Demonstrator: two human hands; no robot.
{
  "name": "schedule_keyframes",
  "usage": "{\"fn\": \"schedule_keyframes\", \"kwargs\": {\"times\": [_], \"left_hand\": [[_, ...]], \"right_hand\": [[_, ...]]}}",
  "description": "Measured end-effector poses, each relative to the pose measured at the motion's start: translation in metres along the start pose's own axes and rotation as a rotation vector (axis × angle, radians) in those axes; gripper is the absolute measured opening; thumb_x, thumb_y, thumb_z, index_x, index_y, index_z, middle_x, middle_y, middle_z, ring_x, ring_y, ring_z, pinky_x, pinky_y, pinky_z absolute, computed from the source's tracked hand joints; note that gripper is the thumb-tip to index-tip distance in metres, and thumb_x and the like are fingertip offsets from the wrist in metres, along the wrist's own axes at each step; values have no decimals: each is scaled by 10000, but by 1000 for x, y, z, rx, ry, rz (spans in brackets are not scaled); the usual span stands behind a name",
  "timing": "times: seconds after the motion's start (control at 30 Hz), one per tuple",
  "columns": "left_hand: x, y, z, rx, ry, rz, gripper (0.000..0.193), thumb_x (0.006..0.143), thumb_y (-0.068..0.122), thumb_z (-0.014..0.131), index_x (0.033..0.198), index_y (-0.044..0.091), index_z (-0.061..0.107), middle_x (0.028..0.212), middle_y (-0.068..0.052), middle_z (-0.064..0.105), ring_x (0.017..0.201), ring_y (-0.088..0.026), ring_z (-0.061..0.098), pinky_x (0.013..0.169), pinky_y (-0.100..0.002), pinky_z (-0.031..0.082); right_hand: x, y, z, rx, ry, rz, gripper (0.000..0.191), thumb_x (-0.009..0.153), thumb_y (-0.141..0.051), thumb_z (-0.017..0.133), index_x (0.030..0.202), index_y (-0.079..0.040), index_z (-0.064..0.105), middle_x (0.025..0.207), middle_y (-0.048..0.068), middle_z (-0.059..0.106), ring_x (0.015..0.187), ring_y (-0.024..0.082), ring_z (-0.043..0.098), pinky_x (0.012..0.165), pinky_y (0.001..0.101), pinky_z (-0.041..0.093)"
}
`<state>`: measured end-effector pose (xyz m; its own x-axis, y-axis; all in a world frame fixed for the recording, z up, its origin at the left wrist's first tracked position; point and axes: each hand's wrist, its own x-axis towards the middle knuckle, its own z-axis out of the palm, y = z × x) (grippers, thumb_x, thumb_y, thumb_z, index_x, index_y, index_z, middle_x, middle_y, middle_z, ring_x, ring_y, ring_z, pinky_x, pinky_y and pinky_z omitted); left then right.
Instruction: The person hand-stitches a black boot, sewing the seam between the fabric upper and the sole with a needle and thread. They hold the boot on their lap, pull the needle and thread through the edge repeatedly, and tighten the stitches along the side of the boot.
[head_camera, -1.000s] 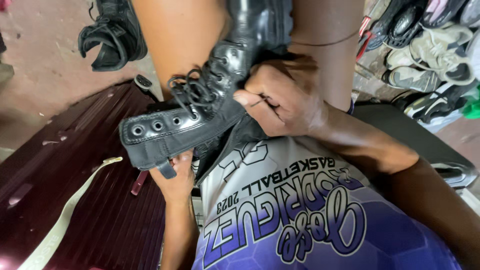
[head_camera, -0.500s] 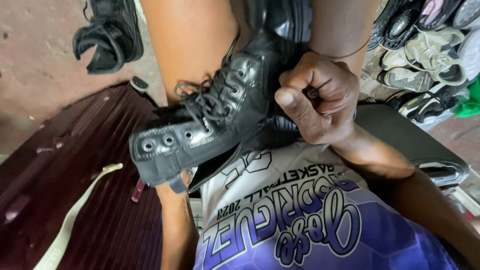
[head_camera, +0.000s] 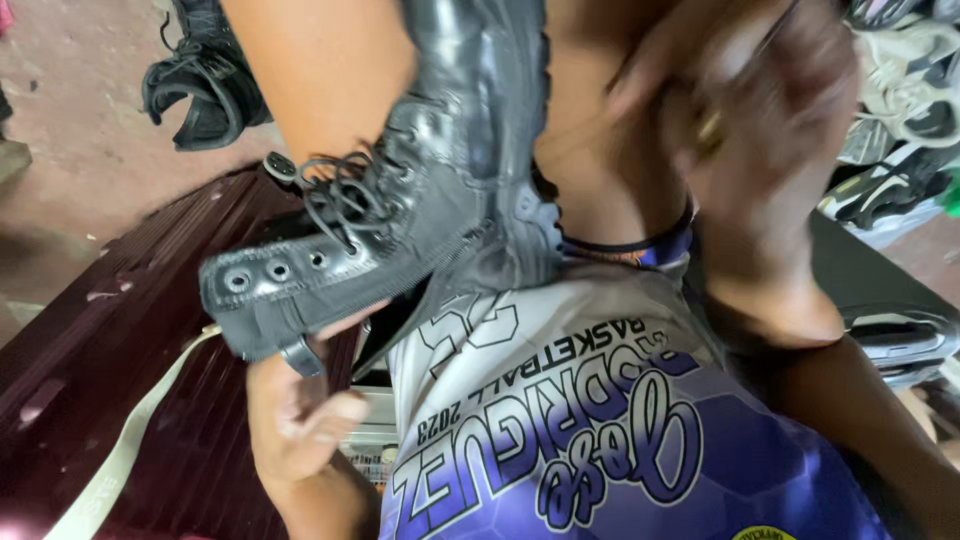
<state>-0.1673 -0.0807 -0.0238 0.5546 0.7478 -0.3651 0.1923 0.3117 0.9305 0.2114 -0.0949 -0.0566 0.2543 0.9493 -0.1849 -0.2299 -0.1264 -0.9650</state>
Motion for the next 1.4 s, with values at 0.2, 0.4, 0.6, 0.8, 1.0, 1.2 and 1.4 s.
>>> {"fn": "schedule_keyframes", "kwargs": {"times": [0.2,0.4,0.6,0.8,1.0,1.2,1.4], "left_hand": [[62,-29,19,-195,-347,-559,596,843,273,791,1294,-82,628,1288,-192,691,1196,-274,655,1056,-394,504],[83,-31,45,225,16,-336,298,937,202,774,1151,-3,746,1142,-45,764,1061,-155,705,986,-315,549],[82,-24,45,170,92,-140,242,943,104,800,1146,-6,727,1110,-36,729,1022,-148,667,963,-307,546],[77,-32,44,-85,126,-194,300,911,32,804,1192,-1,704,1158,-18,702,1061,-146,650,979,-309,544],[77,-33,40,-66,107,-209,298,892,38,821,1166,6,710,1137,-23,708,1037,-150,660,952,-311,557],[78,-29,45,102,72,-73,284,919,92,832,1159,-8,717,1127,-40,723,1027,-158,667,948,-318,565],[79,-25,49,131,31,-36,239,946,108,808,1141,-7,731,1102,-48,750,1004,-151,703,935,-309,579]], "right_hand": [[-7,6,-40,-253,209,-68,306,1229,-266,482,1027,-56,576,867,119,664,637,134,576,536,233,353],[-18,-2,-30,-508,8,-165,213,1120,-102,533,1205,-32,715,872,119,690,611,118,585,549,263,450],[-24,5,8,-631,-300,-306,197,968,31,675,1156,-23,701,1085,165,735,907,216,748,778,324,635],[-27,2,17,-709,-385,-175,290,905,20,734,1186,-49,759,859,67,732,670,116,681,576,283,547],[-22,-12,24,-886,-437,-326,230,930,-38,730,1156,-50,773,866,68,738,617,108,645,517,280,527],[-19,-28,26,-982,-483,-375,226,949,-75,748,1173,-51,756,924,57,747,634,128,649,526,293,511],[-16,-34,26,-1085,-529,-340,267,906,-84,765,1171,-48,756,884,75,742,599,149,631,457,307,474]]}}
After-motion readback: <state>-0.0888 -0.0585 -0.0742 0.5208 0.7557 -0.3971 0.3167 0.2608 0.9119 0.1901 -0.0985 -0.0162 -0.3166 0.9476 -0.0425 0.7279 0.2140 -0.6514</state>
